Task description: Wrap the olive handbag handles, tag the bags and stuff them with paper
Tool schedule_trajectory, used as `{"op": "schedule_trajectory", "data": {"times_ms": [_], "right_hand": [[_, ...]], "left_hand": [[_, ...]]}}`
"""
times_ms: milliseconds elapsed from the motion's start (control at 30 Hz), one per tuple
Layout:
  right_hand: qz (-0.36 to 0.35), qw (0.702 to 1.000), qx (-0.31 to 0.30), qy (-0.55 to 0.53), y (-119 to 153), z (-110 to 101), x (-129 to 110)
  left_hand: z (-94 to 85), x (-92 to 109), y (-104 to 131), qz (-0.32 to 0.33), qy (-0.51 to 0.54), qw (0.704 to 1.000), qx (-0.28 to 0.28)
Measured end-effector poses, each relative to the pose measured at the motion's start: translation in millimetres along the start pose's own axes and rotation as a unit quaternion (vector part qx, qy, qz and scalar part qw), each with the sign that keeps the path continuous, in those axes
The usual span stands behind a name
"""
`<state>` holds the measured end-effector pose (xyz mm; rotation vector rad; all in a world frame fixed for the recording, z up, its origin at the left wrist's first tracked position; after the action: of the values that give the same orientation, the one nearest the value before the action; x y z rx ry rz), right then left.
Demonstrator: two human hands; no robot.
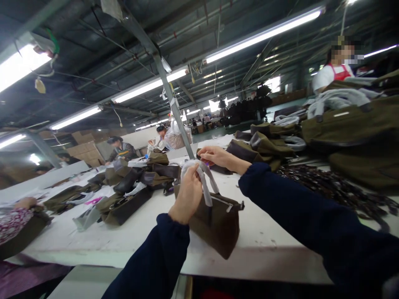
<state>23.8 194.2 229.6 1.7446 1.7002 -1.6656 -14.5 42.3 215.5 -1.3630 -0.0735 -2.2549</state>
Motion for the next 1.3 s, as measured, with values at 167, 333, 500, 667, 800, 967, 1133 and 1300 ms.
{"op": "schedule_trajectory", "data": {"times_ms": [167,333,500,667,800,967,1133,1300], "right_hand": [[-0.048,0.998,0.014,0.038,31.6,9.2,-5.2],[-0.128,0.959,0.111,0.227,62.8,34.7,-14.9],[-0.113,0.941,0.12,0.296,77.1,59.4,-21.7],[-0.032,0.936,0.131,0.325,73.0,65.7,-18.3],[-0.015,0.93,0.124,0.346,71.5,66.4,-15.7],[-0.071,0.951,0.078,0.292,75.7,67.9,-19.1],[-0.014,0.998,-0.041,0.048,68.4,62.1,-12.5],[0.067,0.985,-0.105,-0.115,65.3,53.7,-1.6]], "left_hand": [[-26.1,-8.2,6.4,-0.016,-0.124,0.992,-0.021],[-65.2,10.9,21.6,0.006,-0.349,0.937,0.024],[-103.2,31.8,34.0,0.224,-0.508,0.808,0.194],[-123.1,28.1,17.2,0.182,-0.496,0.832,0.17],[-121.1,29.6,10.1,0.17,-0.52,0.824,0.147],[-117.6,34.7,17.0,0.101,-0.474,0.871,0.082],[-124.0,51.9,22.2,-0.012,-0.455,0.889,-0.045],[-130.9,69.9,24.6,-0.024,-0.476,0.873,-0.108]]}}
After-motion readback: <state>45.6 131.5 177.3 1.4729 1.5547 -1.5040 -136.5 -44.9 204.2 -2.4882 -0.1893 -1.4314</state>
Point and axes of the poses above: each hand's wrist, its own y-axis away from the middle knuckle, its own z-axis out of the palm, x = y × z, the point moved 3 cm from there along -y, towards the middle knuckle, and after that the axes turned 6 degrees about -z, right-handed, at the moved point
